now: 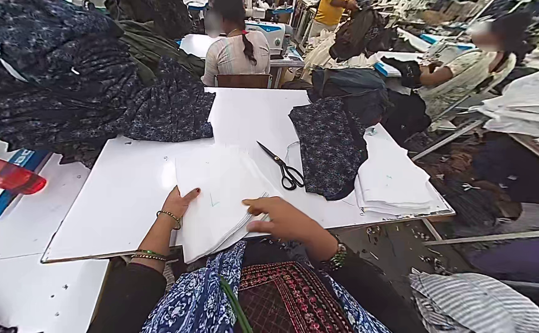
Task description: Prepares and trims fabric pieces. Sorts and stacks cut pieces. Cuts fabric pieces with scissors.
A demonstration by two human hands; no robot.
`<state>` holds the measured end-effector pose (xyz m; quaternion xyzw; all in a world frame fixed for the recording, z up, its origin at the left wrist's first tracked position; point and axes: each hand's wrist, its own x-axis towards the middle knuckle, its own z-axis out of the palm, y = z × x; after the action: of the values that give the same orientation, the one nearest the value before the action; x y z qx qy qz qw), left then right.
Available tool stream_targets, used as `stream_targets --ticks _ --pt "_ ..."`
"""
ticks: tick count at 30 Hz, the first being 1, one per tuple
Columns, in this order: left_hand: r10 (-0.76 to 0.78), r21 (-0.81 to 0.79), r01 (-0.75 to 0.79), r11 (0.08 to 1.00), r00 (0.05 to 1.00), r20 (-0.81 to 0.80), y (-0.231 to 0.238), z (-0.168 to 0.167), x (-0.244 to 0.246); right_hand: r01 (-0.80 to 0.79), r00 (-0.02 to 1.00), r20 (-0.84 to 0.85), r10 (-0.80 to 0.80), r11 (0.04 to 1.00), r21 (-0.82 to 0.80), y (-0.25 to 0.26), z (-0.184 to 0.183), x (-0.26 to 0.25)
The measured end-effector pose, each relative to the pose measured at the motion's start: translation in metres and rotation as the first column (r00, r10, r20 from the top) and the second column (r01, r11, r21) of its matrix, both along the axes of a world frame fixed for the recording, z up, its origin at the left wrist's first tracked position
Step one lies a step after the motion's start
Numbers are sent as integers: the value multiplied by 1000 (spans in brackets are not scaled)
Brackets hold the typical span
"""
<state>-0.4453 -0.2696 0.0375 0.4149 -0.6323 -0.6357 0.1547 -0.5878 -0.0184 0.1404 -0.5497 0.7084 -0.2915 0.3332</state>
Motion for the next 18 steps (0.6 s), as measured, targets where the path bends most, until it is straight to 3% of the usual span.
stream_targets --ticks 2,4,7,9,10,13,16,18 --pt "46 -39 -46 998 999 7 -9 -2 6 231 968 -104 -227 972 32 14 -8 -24" --pt "50 -50 -49 998 999 8 -15 -4 7 491 849 -265 -458 868 74 40 -12 -62" --pt "-10 -90 14 996 999 46 -17 -7 2 835 515 -425 -744 548 53 105 -27 -113" --pt "-49 -121 56 991 997 60 -20 -8 -4 941 317 -459 -830 337 40 146 -43 -142" --pt "-68 -134 77 988 995 69 -22 -8 -7 956 276 -458 -845 289 44 164 -57 -156" --pt "-138 -149 156 977 983 120 -29 -4 -21 951 273 -446 -852 308 -6 202 -100 -185" --pt "-184 -147 213 966 965 190 -35 4 -40 932 301 -418 -857 358 -62 220 -107 -209" --pt "-180 -212 258 943 928 327 -38 10 -53 914 329 -399 -856 394 -93 240 -114 -229"
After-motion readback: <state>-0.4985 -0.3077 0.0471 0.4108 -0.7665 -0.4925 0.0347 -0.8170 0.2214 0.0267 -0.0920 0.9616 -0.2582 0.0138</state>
